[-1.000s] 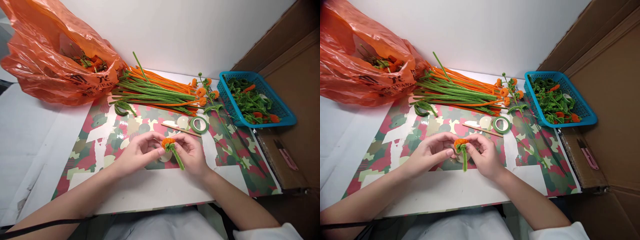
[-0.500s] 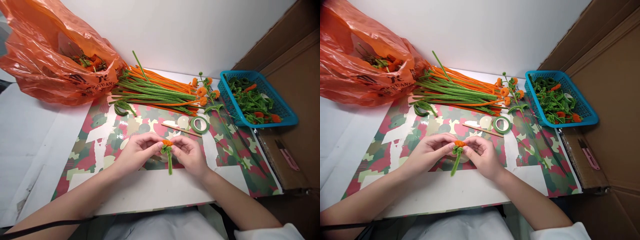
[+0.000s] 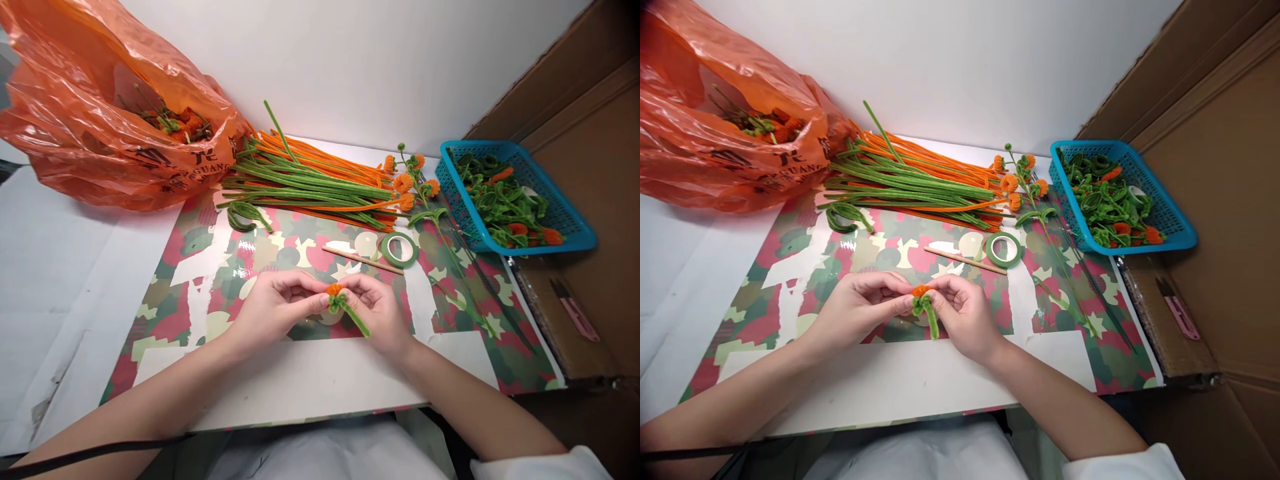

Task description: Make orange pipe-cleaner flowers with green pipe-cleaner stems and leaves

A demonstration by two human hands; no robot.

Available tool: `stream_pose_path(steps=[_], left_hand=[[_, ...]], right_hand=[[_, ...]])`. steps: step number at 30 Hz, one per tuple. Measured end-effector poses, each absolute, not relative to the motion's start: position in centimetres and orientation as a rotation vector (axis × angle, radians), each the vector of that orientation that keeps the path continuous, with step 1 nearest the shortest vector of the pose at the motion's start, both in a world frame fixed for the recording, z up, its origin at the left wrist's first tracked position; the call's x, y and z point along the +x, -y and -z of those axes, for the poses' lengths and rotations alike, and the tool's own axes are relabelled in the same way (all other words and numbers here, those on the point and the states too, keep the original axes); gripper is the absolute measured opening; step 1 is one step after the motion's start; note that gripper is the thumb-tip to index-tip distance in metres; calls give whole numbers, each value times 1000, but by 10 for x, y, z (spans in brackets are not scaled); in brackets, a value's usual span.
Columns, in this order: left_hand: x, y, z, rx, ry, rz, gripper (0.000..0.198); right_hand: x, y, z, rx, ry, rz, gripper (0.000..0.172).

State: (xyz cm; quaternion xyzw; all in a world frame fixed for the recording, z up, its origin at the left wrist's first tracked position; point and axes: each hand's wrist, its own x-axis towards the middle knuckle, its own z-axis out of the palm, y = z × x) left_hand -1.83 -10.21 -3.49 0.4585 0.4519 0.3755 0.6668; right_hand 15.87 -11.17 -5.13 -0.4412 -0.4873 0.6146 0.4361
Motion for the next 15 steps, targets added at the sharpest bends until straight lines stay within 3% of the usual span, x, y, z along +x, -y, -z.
stream_pose_path(steps=[15], left_hand=[[-17,102,34,1016,-984,-744,32]], right_hand=[[160,111,51,-1098,1302,-1400,19]])
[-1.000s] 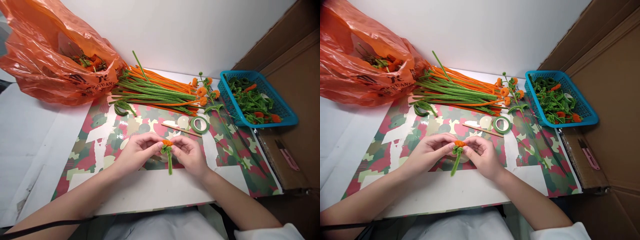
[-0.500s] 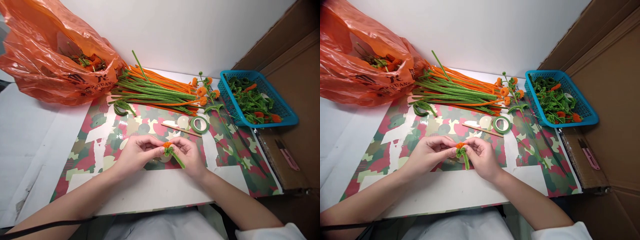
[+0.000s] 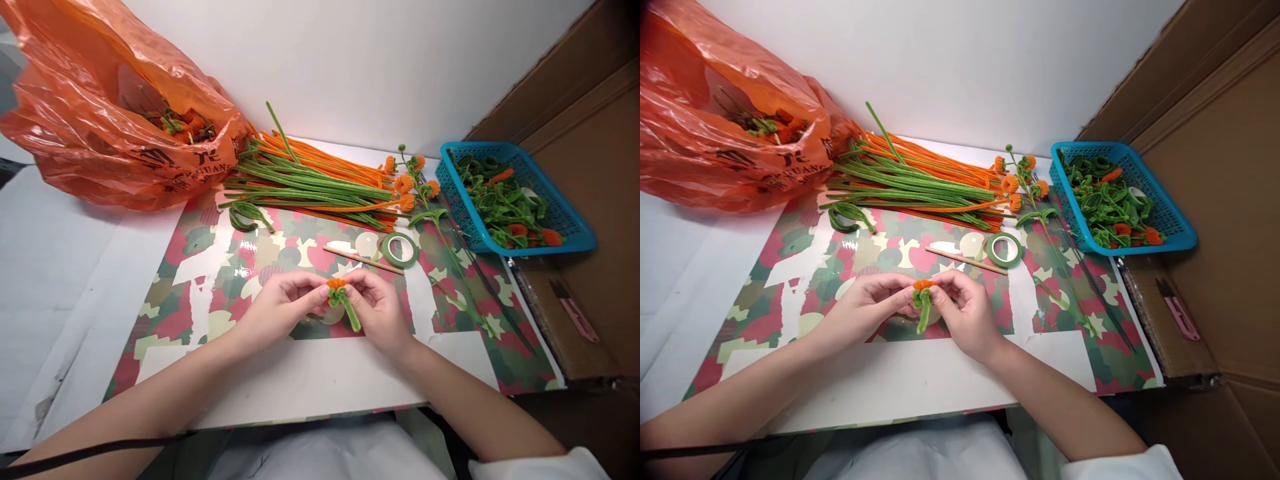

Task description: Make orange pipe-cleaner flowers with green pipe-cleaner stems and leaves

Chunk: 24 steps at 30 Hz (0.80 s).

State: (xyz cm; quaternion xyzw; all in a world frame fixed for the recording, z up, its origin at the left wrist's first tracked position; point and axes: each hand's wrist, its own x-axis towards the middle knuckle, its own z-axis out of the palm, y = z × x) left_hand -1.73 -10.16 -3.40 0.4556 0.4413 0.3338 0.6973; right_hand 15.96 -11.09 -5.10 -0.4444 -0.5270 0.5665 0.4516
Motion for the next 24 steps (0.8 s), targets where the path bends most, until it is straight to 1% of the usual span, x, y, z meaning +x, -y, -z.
stream_pose_path(steps=[4,10,18,24], left_hand=[[-16,102,35,986,-946,-729,31],[-15,104,37,992,-931,-737,23],[-18,103,32,1027,-972,-756,31],[-18,101,33,996,-899,-731,24]], right_hand=[[159,112,52,-1080,1310,-1401,18],[159,112,52,-1084,1272,-1411,20],[160,112,51,-1060,1294,-1393,15],[162,110,50,-1002,1404,-1302,10]])
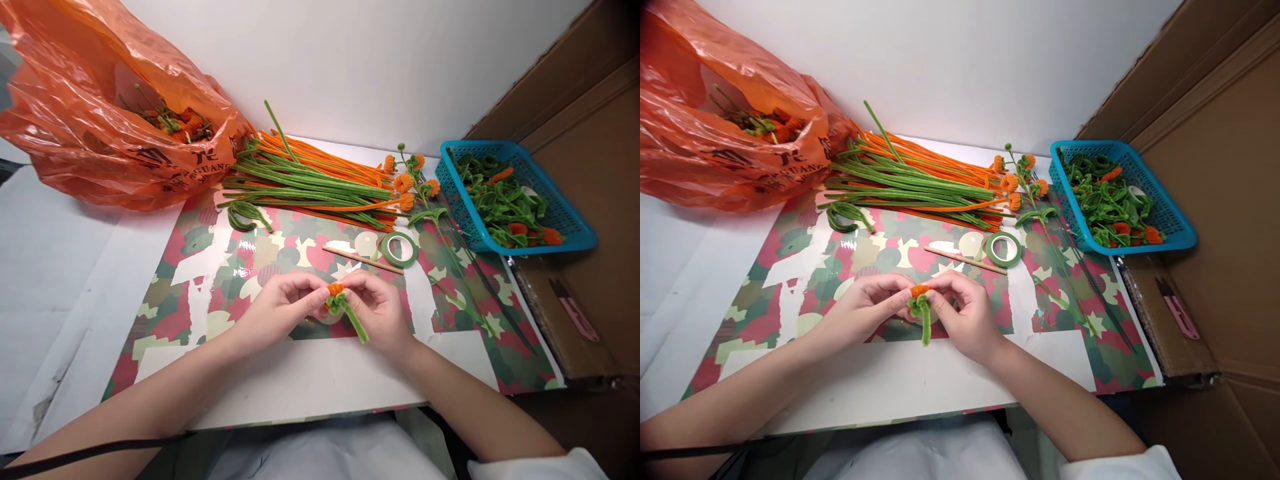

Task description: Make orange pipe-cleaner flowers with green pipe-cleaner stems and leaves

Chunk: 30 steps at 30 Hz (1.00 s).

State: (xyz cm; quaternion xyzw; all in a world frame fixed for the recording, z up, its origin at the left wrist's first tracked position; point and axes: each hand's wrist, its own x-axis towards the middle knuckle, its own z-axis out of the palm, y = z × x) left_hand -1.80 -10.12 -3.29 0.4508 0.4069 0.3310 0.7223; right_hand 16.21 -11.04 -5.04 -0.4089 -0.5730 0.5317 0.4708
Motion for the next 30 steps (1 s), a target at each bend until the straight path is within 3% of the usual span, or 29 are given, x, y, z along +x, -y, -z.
stream_pose_path(steps=[9,21,30], left_hand=[[-17,101,27,1004,-920,-686,15],[-21,102,27,1020,-887,-649,20],[-17,102,29,1037,-893,-650,20]], right_hand=[[162,112,52,-1022,1463,-1274,12],[174,100,42,-1010,1495,-1466,18],[175,101,41,-1060,1627,-1357,9]])
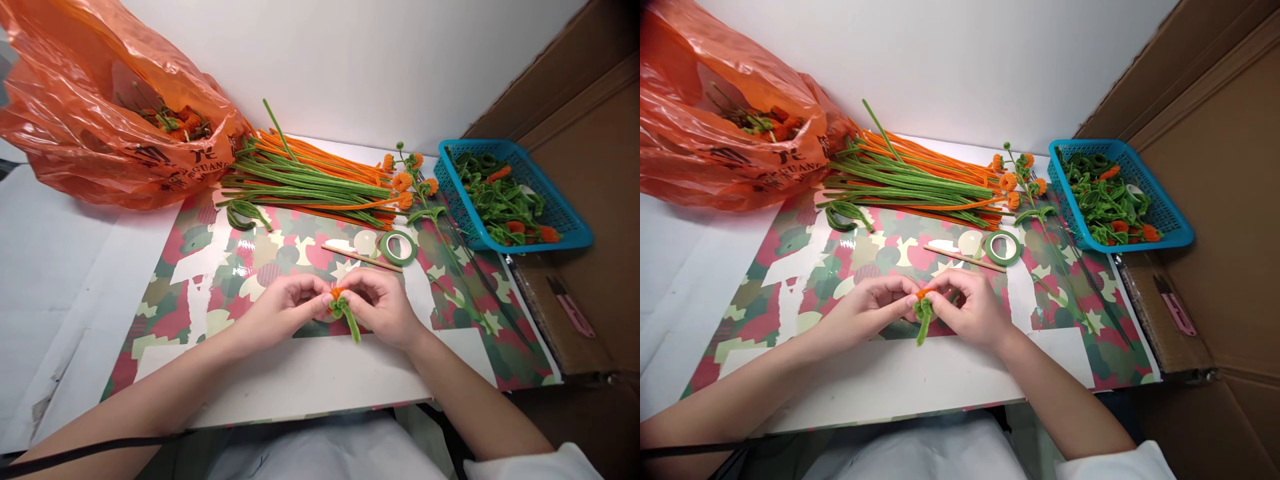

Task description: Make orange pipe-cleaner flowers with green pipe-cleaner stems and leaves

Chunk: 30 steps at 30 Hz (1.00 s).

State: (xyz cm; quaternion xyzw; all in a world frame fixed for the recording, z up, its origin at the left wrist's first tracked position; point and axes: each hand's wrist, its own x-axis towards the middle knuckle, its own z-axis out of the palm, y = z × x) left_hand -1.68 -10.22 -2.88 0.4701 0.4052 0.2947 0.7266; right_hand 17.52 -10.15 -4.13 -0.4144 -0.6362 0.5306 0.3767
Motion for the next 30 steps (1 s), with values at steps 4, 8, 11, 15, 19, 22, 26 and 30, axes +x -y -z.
stream_pose_path(steps=[4,8,11,15,19,22,26,30], left_hand=[[-16,102,30,1032,-896,-629,23],[-16,103,31,1038,-912,-621,22],[-17,102,31,1034,-922,-623,22],[-19,101,30,1065,-947,-656,20],[-19,101,27,1093,-937,-711,18],[-18,101,28,1097,-935,-732,21],[-17,102,29,1134,-974,-747,24],[-18,102,24,1139,-1001,-726,23]], right_hand=[[174,102,43,-1098,1571,-1424,11],[172,101,46,-1087,1485,-1503,13],[170,100,48,-1061,1414,-1528,14],[168,100,49,-1007,1385,-1492,15],[167,101,49,-938,1414,-1433,13],[167,103,49,-929,1430,-1407,11],[166,103,49,-953,1427,-1412,10],[166,104,48,-966,1423,-1403,9]])
